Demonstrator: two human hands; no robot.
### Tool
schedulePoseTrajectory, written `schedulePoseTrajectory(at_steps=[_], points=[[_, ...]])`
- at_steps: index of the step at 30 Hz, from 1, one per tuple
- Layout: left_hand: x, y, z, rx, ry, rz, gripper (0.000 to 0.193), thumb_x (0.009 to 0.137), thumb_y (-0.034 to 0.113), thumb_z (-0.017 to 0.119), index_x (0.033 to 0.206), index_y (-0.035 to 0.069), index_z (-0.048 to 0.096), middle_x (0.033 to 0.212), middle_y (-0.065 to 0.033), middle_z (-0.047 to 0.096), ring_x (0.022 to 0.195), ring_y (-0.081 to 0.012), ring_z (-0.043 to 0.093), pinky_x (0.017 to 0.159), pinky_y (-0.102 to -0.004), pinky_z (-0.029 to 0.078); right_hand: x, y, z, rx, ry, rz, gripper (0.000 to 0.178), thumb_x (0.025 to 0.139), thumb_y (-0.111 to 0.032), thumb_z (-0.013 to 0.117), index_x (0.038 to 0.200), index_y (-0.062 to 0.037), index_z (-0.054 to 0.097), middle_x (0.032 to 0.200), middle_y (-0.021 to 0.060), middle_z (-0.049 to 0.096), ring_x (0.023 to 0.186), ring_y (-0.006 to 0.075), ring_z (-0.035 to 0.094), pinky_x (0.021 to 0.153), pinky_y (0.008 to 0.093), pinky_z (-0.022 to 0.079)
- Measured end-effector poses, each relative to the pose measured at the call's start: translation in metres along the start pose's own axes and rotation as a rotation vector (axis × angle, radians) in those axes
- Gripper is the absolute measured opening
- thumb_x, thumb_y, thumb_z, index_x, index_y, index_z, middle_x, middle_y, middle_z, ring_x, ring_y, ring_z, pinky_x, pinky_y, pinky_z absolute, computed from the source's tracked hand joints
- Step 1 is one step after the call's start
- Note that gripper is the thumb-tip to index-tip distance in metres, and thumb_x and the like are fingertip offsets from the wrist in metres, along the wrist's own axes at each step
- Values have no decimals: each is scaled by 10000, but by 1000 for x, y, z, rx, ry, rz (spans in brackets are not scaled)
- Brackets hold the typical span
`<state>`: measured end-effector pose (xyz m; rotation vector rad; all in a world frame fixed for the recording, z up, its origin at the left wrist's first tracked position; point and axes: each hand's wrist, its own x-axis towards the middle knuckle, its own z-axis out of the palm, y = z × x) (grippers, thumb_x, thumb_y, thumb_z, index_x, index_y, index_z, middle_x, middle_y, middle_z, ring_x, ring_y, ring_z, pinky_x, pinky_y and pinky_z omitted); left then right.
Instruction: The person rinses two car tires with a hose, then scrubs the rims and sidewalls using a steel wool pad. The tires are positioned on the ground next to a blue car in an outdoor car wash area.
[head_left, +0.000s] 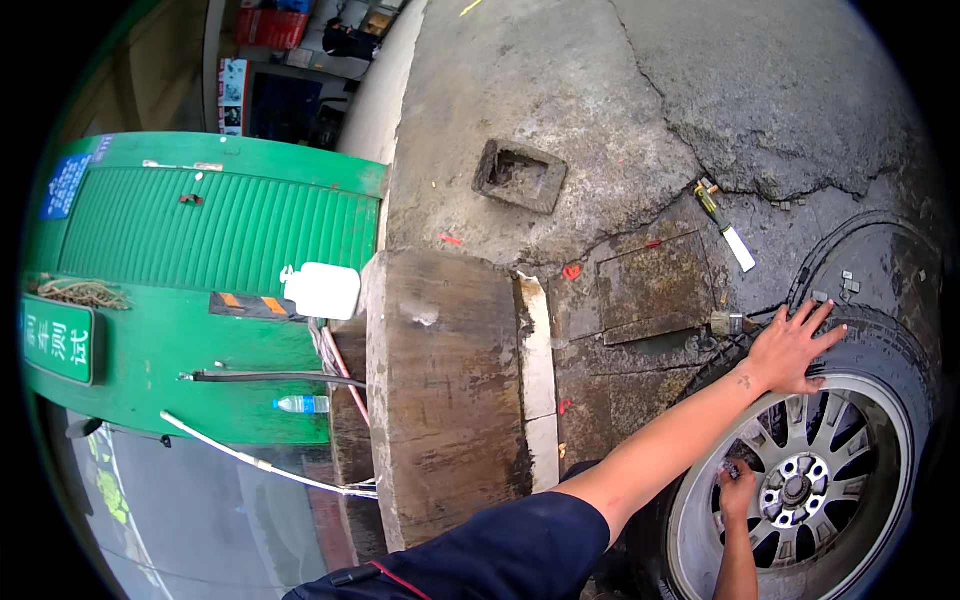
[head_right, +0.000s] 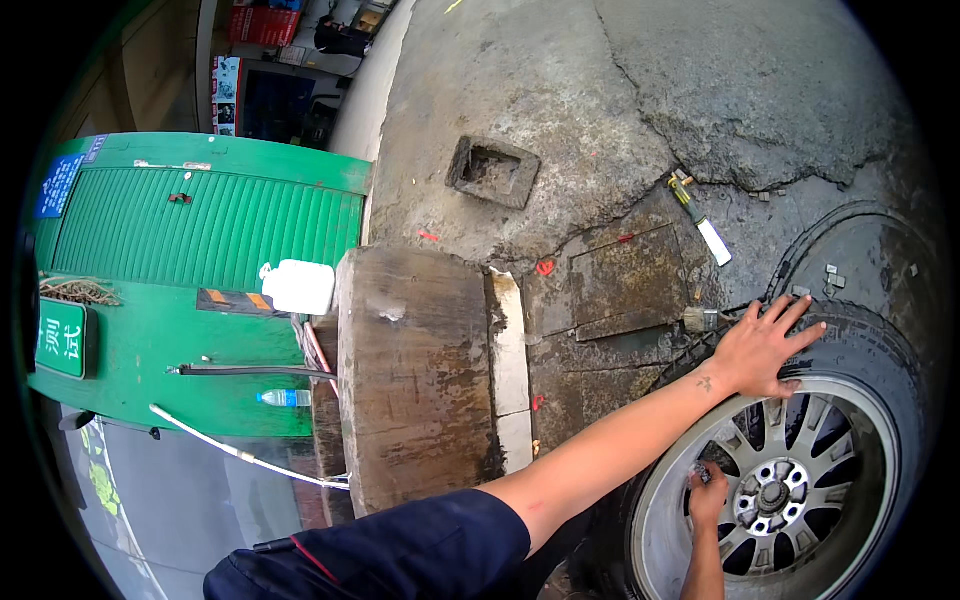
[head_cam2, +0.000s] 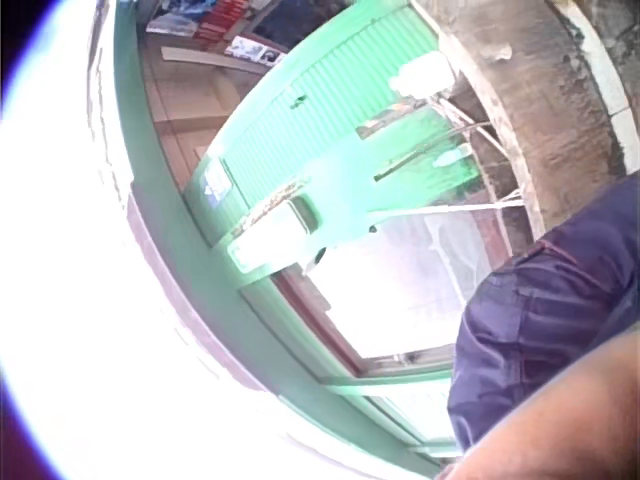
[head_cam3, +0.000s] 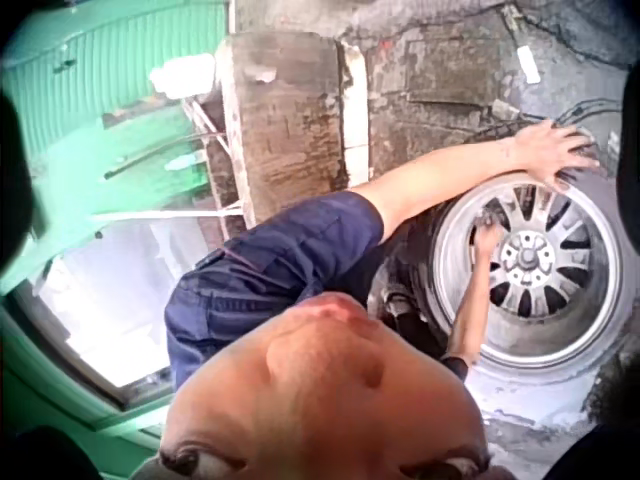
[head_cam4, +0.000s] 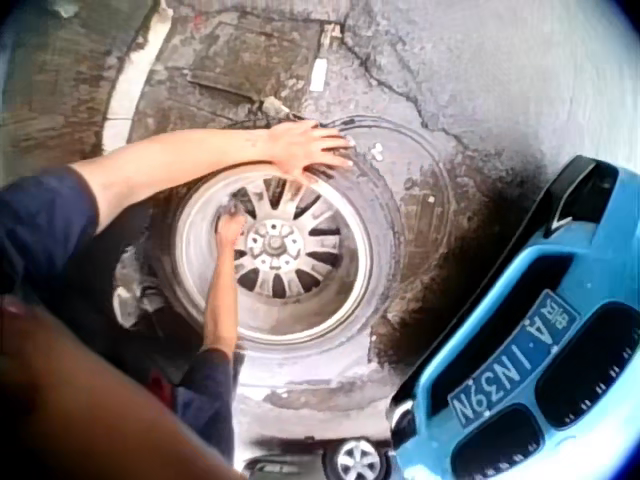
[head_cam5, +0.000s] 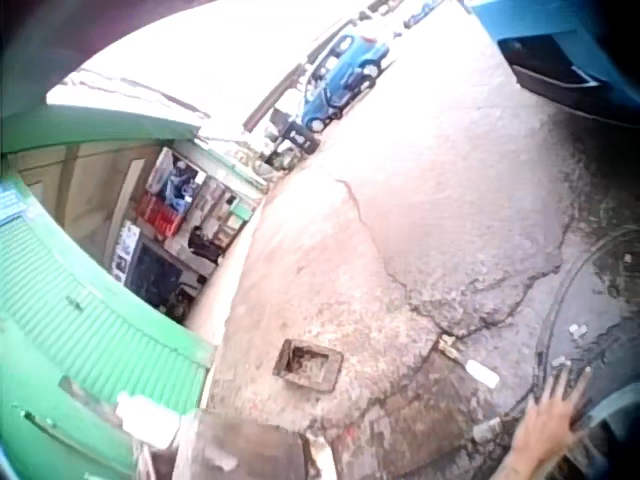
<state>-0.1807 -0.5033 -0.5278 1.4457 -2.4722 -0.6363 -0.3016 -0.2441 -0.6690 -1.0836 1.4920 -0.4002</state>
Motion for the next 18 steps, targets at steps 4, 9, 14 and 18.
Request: schedulePoseTrajectory(at_steps=[4,9,14,18], points=[[-3,6,-2,12,9,-32,962,694,521,785,1516,223,385,1573,-182,330,1421,-385,354,1063,-552,370,22,-22,-14,-13,22,-60,273,807,-60,736,1051,54,692,1009,212,723,941,301,690,901,380,502],[-8,12,-5,83,88,-41,860,742,516,733,1493,248,409,1554,-165,363,1380,-370,408,1037,-547,404,-28,2,-15,-127,-115,-260,278,799,-71,737,1045,56,713,973,245,722,916,341,706,862,369,523],[-8,44,-16,220,-32,-209,902,773,623,673,1548,341,310,1561,-195,343,1338,-424,439,1016,-619,399,-98,30,-59,-226,-307,1,268,730,-70,792,981,15,754,842,183,739,806,281,726,798,365,545],[-3,64,-6,237,10,-356,978,769,700,640,1582,346,227,1535,-209,368,1336,-441,434,1029,-656,363,-33,-6,-3,153,12,-112,179,789,-47,753,939,47,724,808,178,721,731,225,675,747,367,521]])
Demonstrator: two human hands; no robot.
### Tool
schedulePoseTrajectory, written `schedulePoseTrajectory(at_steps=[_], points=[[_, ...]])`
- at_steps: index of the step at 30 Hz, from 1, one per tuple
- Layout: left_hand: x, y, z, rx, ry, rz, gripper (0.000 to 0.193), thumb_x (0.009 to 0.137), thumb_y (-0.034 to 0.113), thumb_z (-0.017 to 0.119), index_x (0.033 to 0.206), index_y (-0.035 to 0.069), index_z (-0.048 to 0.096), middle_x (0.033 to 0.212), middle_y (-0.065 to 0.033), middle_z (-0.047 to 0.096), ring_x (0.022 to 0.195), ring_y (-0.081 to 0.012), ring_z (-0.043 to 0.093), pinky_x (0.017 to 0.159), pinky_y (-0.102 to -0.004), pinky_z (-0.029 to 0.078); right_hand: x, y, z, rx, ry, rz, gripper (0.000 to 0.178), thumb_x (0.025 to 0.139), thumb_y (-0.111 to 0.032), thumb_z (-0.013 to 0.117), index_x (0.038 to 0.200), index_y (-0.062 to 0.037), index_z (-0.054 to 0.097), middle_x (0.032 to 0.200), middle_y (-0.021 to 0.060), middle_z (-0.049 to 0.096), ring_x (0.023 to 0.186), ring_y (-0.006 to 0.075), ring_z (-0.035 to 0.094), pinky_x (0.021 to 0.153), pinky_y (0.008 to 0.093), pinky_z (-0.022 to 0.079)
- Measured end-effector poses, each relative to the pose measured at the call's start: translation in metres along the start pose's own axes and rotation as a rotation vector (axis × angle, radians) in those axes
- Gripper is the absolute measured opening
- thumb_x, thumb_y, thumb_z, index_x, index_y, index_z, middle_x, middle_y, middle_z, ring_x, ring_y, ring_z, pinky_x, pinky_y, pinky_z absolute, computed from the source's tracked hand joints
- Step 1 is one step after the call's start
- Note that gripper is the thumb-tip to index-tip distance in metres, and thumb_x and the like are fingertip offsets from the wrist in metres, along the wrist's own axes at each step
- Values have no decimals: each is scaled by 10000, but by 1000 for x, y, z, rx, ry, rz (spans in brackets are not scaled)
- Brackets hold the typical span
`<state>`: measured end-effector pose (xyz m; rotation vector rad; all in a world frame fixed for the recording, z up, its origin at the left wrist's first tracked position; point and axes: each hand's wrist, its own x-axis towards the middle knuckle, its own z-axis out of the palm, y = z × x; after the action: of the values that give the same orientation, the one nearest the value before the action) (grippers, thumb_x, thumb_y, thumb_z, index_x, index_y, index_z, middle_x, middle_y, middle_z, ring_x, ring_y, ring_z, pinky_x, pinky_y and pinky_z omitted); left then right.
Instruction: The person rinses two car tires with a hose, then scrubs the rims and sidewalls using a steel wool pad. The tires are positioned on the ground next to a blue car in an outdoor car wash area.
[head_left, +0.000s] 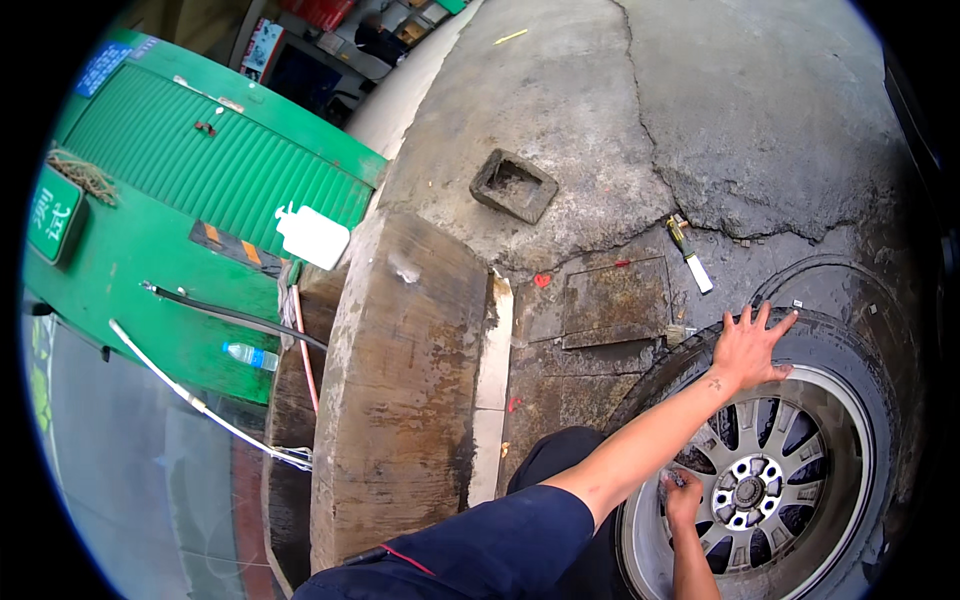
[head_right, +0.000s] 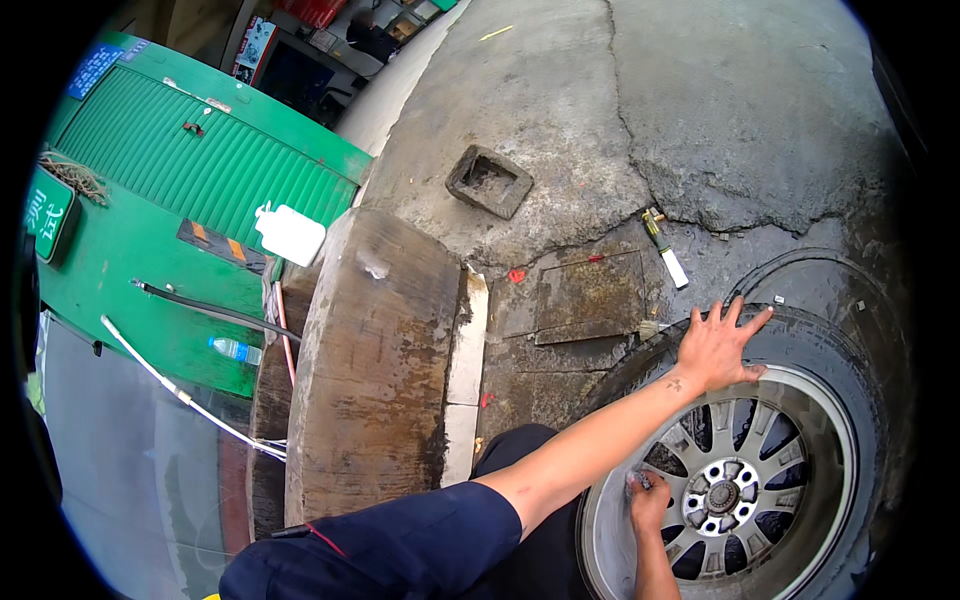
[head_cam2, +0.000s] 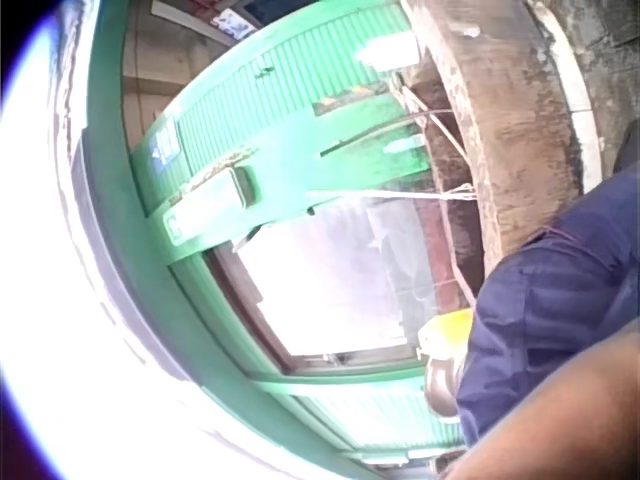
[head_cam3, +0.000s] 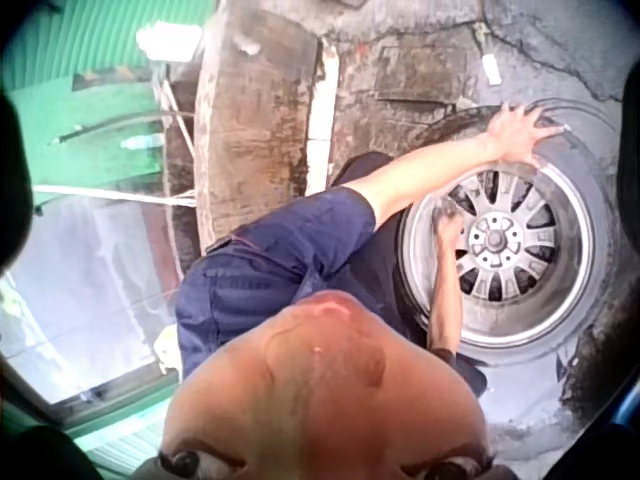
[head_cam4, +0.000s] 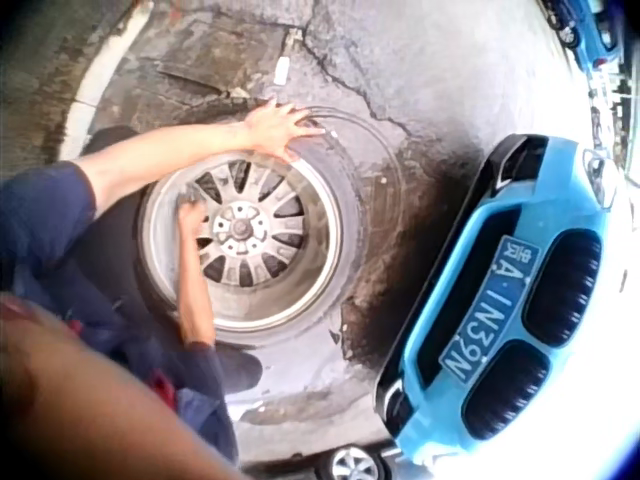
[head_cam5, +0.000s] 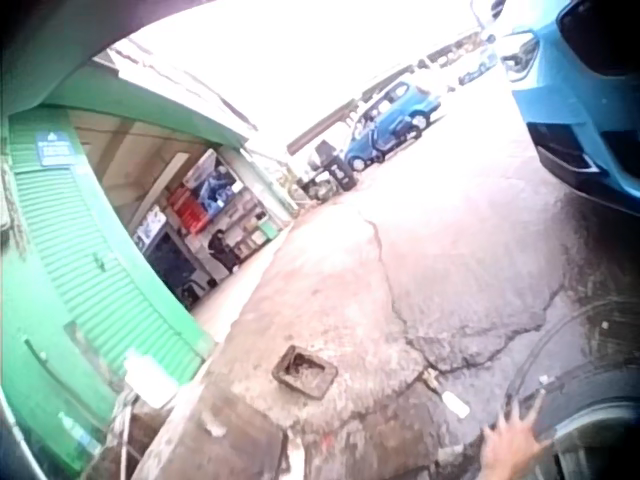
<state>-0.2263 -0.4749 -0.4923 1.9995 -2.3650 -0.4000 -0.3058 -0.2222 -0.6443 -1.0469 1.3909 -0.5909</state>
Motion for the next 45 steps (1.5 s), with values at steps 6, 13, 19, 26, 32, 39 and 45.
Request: schedulePoseTrajectory(at_steps=[6,13,19,26,32,39,45], points=[[-1,-6,9,38,44,5,1001,769,693,647,1589,284,242,1523,-217,385,1328,-419,445,1046,-622,358,-43,21,-29,-370,-259,-157,212,749,-35,755,948,35,742,830,219,720,766,321,716,764,399,539],[2,-4,6,108,68,37,1006,813,706,587,1608,243,178,1505,-235,404,1328,-416,453,1009,-606,385,3,-14,0,-197,-11,20,255,745,-52,752,961,80,719,900,228,733,792,335,716,778,405,534],[-1,-8,5,64,4,34,993,823,688,587,1608,242,175,1503,-240,403,1339,-441,439,1032,-625,369,-57,49,-67,-629,-365,-11,323,677,-165,834,949,-6,765,873,227,723,854,389,709,845,402,554],[0,-5,0,21,9,46,981,821,657,616,1598,207,220,1515,-241,394,1346,-432,430,1032,-600,370,14,1,0,-127,-4,-43,200,742,7,738,929,74,714,832,207,727,780,276,705,775,378,524],[3,-7,4,9,28,49,979,820,674,610,1596,219,226,1517,-234,394,1352,-420,424,1040,-594,372,-1,6,-11,-559,-106,-13,242,716,-21,749,955,17,752,934,243,718,901,412,701,867,436,533],[1,-10,5,49,69,37,1000,812,678,619,1600,218,209,1516,-241,392,1349,-423,437,1048,-611,371,-32,11,-38,-671,-352,-67,254,733,-70,771,977,-3,760,934,247,713,909,431,681,850,454,528],[3,-4,5,52,30,42,1001,820,668,616,1605,217,188,1517,-246,389,1351,-429,434,1048,-619,371,13,9,-10,-570,-111,-133,198,732,-55,756,918,13,746,867,252,699,840,440,679,791,476,527]])
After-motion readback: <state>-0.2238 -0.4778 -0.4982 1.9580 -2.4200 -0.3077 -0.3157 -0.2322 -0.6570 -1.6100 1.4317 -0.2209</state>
